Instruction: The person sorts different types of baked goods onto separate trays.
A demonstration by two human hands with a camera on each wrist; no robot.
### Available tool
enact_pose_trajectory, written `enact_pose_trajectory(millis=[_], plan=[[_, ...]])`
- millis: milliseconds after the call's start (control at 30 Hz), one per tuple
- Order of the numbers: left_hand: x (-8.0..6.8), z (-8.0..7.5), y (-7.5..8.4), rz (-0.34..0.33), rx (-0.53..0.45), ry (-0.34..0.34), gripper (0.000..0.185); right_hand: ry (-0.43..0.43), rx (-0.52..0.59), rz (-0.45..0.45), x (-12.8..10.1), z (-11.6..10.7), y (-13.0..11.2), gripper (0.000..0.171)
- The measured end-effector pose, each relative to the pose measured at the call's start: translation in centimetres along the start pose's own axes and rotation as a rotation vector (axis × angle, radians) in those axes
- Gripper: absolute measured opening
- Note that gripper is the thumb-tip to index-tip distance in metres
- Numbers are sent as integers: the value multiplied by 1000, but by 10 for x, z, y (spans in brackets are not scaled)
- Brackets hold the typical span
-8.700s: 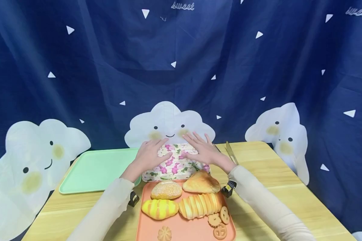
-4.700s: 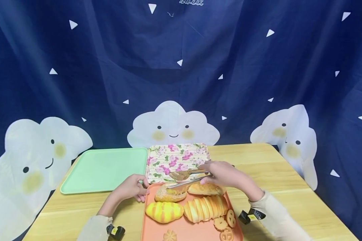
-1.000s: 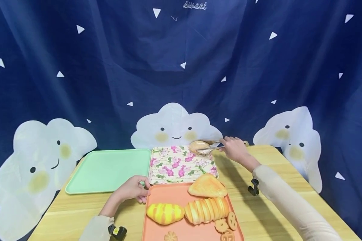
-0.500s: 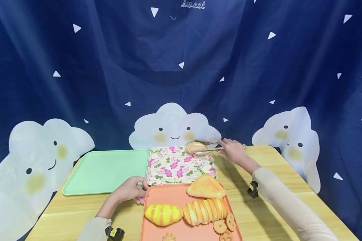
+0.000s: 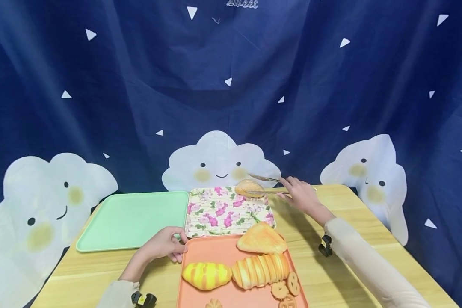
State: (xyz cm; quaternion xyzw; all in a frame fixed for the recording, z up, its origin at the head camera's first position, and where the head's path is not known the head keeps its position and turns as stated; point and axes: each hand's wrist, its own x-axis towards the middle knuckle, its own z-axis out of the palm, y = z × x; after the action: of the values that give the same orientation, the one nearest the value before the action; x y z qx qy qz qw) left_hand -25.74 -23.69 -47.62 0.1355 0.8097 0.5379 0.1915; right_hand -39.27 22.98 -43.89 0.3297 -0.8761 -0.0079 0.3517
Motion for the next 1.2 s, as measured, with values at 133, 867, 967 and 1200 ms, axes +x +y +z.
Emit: enact_pose_trajectory(millis=[133,867,967,1200], plan=[[0,0,2,-7,4,-6,13,108,-38,-39,-4,-2,2,62],[-2,-2,4,2,-2,-24,14,104,100,-85,-41,-55,-15,64],[-2,-3,3,8,-7,-21,14,57,125,-84,-47,-59,-15,56],[0,-2,2,7,-7,-31,14,-96,220,-42,-60,-64,-14,35]])
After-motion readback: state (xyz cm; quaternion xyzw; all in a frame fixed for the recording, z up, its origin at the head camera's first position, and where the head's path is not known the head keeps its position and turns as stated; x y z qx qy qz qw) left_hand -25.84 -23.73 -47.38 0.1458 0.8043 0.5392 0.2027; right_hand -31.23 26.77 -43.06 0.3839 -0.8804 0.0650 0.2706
